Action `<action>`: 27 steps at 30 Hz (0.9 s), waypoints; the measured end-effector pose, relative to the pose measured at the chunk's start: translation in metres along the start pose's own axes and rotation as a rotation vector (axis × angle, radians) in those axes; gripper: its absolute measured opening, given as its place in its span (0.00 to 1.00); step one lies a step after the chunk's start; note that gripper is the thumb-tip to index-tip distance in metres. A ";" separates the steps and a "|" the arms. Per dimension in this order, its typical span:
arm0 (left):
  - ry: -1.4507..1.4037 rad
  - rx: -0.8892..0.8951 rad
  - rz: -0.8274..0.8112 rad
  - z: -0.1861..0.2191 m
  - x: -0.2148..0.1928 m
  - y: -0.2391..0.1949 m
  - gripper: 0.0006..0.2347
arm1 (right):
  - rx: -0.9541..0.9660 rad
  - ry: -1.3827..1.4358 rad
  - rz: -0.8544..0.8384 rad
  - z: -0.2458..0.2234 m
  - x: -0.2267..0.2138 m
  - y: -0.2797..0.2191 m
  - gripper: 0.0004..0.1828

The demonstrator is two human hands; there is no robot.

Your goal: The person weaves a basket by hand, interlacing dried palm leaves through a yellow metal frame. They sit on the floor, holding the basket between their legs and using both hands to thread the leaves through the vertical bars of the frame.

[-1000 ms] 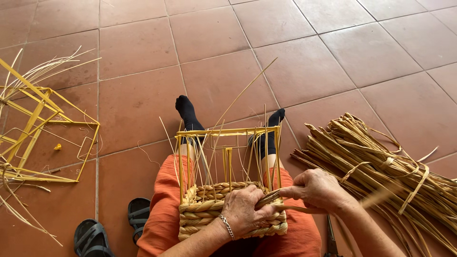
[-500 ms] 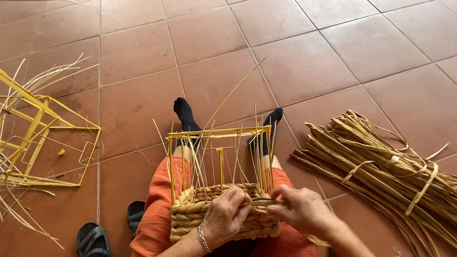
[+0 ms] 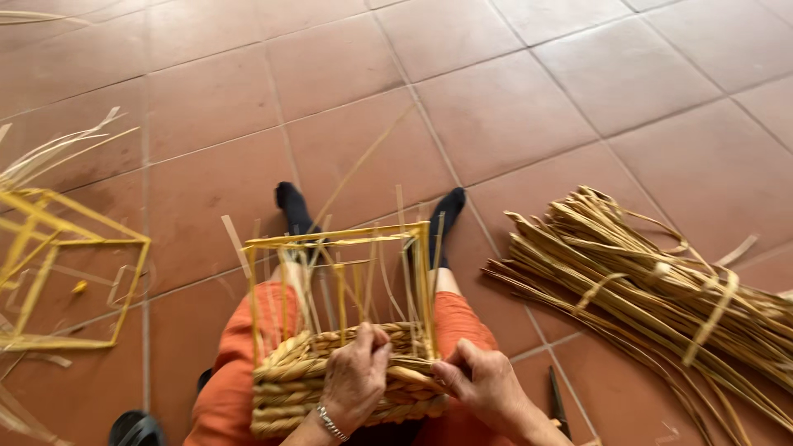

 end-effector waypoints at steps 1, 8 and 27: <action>0.013 0.006 0.020 -0.003 0.003 -0.001 0.01 | 0.123 0.083 -0.047 0.025 0.000 -0.001 0.17; 0.014 0.046 0.081 -0.021 0.011 -0.001 0.09 | 0.202 -0.321 0.100 0.193 -0.064 0.064 0.10; -0.139 -0.091 -0.106 -0.008 -0.006 0.005 0.12 | 0.115 0.322 0.250 0.163 -0.060 0.104 0.14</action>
Point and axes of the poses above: each hand's wrist, its own y-axis towards the middle knuckle, its own x-axis out of the palm, z = x × y, the point moved 5 cm from there along y, towards the middle knuckle, and after that the axes turned 3 degrees about -y, right-handed, at the moved point
